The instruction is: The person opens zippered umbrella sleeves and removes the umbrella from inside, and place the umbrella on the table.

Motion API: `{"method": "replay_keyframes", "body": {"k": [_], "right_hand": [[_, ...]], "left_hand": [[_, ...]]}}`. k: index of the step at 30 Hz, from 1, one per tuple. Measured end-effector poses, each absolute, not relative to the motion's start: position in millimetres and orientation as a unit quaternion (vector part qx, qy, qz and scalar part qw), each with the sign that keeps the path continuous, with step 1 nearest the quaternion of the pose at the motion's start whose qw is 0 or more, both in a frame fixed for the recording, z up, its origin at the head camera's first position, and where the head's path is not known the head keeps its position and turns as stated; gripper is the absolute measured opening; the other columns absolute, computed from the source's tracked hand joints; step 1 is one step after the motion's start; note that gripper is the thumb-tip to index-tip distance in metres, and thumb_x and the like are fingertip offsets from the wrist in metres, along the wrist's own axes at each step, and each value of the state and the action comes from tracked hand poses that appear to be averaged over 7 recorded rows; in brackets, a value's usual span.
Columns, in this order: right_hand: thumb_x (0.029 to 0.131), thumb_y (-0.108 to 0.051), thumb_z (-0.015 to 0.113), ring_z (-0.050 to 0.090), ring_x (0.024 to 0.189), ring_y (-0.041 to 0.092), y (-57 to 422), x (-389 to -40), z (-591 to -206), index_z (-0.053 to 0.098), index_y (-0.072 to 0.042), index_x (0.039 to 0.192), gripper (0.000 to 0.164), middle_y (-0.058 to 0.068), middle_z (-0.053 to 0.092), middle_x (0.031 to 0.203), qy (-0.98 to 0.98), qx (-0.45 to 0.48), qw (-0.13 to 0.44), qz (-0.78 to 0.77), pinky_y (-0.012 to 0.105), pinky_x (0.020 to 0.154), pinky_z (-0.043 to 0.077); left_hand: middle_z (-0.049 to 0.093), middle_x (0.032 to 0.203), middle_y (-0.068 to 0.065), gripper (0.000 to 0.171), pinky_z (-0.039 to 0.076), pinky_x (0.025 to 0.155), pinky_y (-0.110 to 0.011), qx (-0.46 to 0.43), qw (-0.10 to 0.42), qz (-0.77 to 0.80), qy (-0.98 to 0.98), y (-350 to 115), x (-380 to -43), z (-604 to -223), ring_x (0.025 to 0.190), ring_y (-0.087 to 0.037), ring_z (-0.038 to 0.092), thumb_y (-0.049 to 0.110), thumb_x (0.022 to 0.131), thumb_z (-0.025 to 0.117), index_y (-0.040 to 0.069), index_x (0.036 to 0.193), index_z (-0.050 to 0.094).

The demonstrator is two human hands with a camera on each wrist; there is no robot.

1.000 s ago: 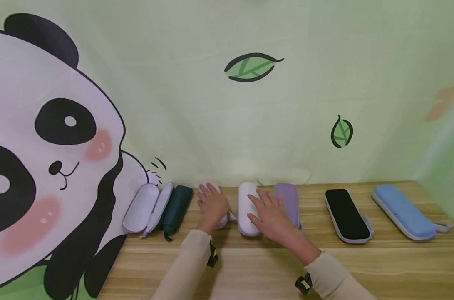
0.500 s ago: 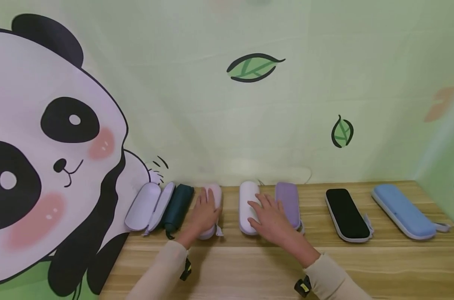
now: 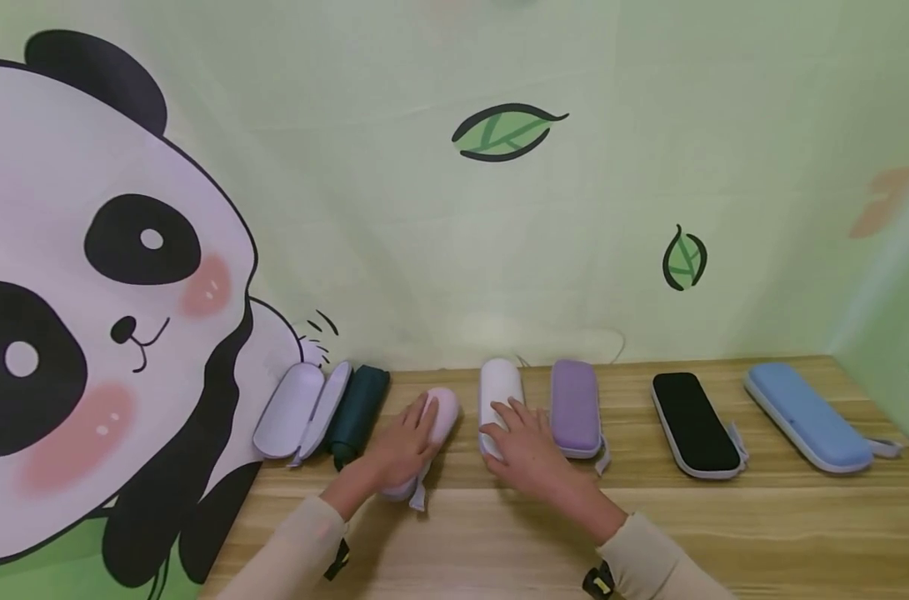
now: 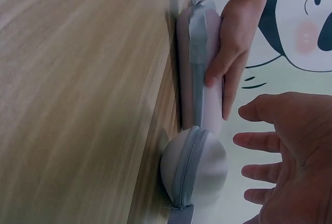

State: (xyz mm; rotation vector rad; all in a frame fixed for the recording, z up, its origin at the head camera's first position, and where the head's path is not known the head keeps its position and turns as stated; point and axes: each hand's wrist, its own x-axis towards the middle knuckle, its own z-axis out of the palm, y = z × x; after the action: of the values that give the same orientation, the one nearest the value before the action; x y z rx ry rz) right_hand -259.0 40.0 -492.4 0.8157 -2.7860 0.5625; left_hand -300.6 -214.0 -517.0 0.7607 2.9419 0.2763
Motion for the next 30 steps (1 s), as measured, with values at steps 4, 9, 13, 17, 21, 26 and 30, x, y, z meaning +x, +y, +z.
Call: {"method": "replay_keyframes", "body": {"k": [4, 9, 13, 17, 21, 26, 30], "right_hand": [[0.097, -0.027, 0.068, 0.037, 0.142, 0.047, 41, -260, -491, 0.069, -0.010, 0.125, 0.033, 0.020, 0.047, 0.150, -0.939, 0.269, 0.093, 0.194, 0.075, 0.106, 0.028], [0.097, -0.028, 0.069, 0.034, 0.144, 0.046, 43, -260, -488, 0.068, -0.010, 0.125, 0.034, 0.020, 0.046, 0.151, -0.940, 0.263, 0.093, 0.199, 0.074, 0.108, 0.027], [0.096, -0.026, 0.069, 0.033, 0.145, 0.046, 45, -260, -488, 0.068, -0.010, 0.124, 0.033, 0.020, 0.046, 0.152, -0.941, 0.257, 0.087, 0.203, 0.073, 0.109, 0.026], [0.097, -0.026, 0.068, 0.033, 0.145, 0.045, 46, -260, -488, 0.068, -0.009, 0.124, 0.032, 0.020, 0.046, 0.151, -0.942, 0.252, 0.087, 0.202, 0.073, 0.110, 0.025], [0.097, -0.026, 0.069, 0.034, 0.145, 0.045, 46, -260, -488, 0.069, -0.008, 0.123, 0.032, 0.020, 0.047, 0.150, -0.941, 0.251, 0.094, 0.205, 0.073, 0.110, 0.025], [0.097, -0.026, 0.069, 0.035, 0.144, 0.046, 49, -261, -487, 0.069, -0.009, 0.123, 0.031, 0.021, 0.047, 0.150, -0.942, 0.251, 0.098, 0.202, 0.073, 0.109, 0.027], [0.097, -0.024, 0.069, 0.036, 0.142, 0.048, 55, -265, -484, 0.068, -0.007, 0.123, 0.032, 0.023, 0.047, 0.150, -0.943, 0.246, 0.099, 0.200, 0.073, 0.107, 0.029]], "left_hand": [[0.011, 0.169, -0.018, 0.069, 0.032, 0.116, -0.052, 0.307, 0.048, 0.064, 0.948, -220, -296, -514, 0.152, -0.039, 0.022, 0.029, 0.107, 0.050, 0.006, 0.163, 0.016], [0.022, 0.168, -0.005, 0.072, 0.040, 0.111, -0.047, 0.392, 0.048, 0.077, 0.916, -228, -289, -509, 0.148, -0.030, 0.034, 0.020, 0.099, 0.064, 0.015, 0.161, 0.029], [0.035, 0.161, -0.001, 0.072, 0.042, 0.110, -0.042, 0.475, 0.048, 0.119, 0.871, -228, -283, -506, 0.144, -0.023, 0.041, 0.003, 0.084, 0.073, 0.015, 0.150, 0.047], [0.046, 0.153, -0.001, 0.073, 0.041, 0.112, -0.039, 0.564, 0.043, 0.143, 0.812, -221, -275, -505, 0.143, -0.020, 0.043, -0.009, 0.067, 0.067, 0.015, 0.135, 0.057], [0.050, 0.149, -0.002, 0.074, 0.039, 0.114, -0.039, 0.610, 0.019, 0.142, 0.780, -213, -269, -508, 0.142, -0.020, 0.043, -0.009, 0.057, 0.061, 0.014, 0.128, 0.059], [0.053, 0.148, -0.001, 0.049, 0.038, 0.113, -0.048, 0.534, -0.067, 0.097, 0.837, -199, -249, -508, 0.139, -0.021, 0.046, 0.017, 0.086, 0.067, 0.016, 0.134, 0.058], [0.051, 0.150, -0.008, 0.052, 0.032, 0.113, -0.057, 0.330, -0.089, 0.113, 0.933, -173, -219, -497, 0.138, -0.035, 0.044, 0.046, 0.106, 0.044, 0.014, 0.145, 0.054]]}}
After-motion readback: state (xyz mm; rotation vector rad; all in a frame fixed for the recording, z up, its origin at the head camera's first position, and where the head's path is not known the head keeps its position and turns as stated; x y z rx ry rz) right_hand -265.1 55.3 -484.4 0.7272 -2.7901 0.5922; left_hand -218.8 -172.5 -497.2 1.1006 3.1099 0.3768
